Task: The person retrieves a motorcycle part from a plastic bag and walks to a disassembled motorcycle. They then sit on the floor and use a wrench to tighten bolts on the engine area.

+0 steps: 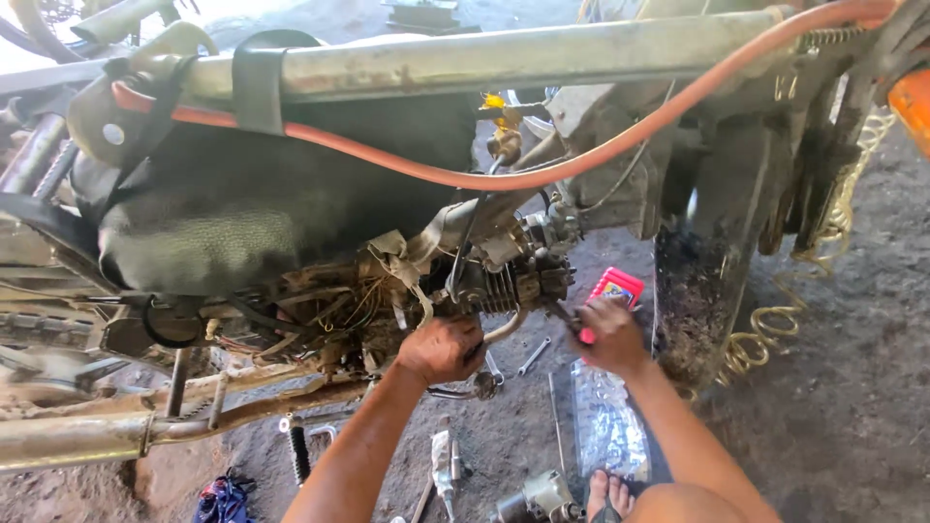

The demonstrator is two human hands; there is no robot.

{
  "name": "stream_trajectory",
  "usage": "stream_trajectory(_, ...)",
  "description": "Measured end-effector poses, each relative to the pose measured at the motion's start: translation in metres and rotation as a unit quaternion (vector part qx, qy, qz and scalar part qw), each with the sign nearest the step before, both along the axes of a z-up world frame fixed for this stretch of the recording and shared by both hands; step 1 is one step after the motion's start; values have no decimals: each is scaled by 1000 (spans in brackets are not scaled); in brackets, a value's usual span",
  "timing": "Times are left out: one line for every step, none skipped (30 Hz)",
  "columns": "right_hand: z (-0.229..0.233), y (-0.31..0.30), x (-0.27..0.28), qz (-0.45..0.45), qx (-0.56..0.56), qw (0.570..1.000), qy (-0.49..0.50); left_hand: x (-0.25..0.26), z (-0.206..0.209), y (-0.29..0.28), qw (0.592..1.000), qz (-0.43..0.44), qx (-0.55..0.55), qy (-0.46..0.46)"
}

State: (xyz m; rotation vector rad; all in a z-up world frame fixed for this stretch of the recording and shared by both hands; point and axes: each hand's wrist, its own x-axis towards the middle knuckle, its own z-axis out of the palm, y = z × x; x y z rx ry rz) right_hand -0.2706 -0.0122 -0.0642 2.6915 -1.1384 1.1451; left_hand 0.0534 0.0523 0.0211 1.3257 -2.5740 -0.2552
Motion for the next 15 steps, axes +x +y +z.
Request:
stream_trajectory(-2,3,-7,-3,-11,1000,6,1,-2,0,1000,-6,-16,11)
stream_trajectory(-1,3,-16,-5,-25,1000,16,1,-4,-1,999,-10,-35,25)
stream_trajectory(-2,8,-14,-4,-27,999,17,2,-3,-1,999,-9,-37,27)
stream_trajectory(-5,15,-14,1,27,998,52,2,-2,-1,999,-10,-38,35)
stream_trajectory(-7,23,-14,6,81,993,86,2,-2,-1,998,-12,-40,43)
stream_trajectory(23,34,1,6,79,993,86,2,0,0,998,-11,-42,43)
stream_trajectory(53,46,16,0,15,998,67,3,2,2,999,-6,-29,27)
stream_trajectory(82,58,31,-7,-49,998,48,3,5,3,1000,-1,-17,12)
stream_trajectory(95,55,37,-5,-51,997,49,3,5,1,1000,1,-19,12)
stream_trajectory(106,54,45,21,39,999,-22,4,3,1,1000,-3,-22,13)
stream_trajectory(117,53,53,46,128,986,-91,6,1,3,1000,-6,-25,14)
stream_trajectory(145,49,66,51,129,986,-91,7,3,5,1000,-1,-25,14)
stream_trajectory(173,44,79,53,249,951,-175,8,4,7,1000,4,-2,4)
stream_trajectory(204,39,90,53,363,895,-253,7,7,6,1000,8,19,-5)
stream_trajectory(230,39,102,56,362,896,-251,9,5,7,1000,10,18,-4)
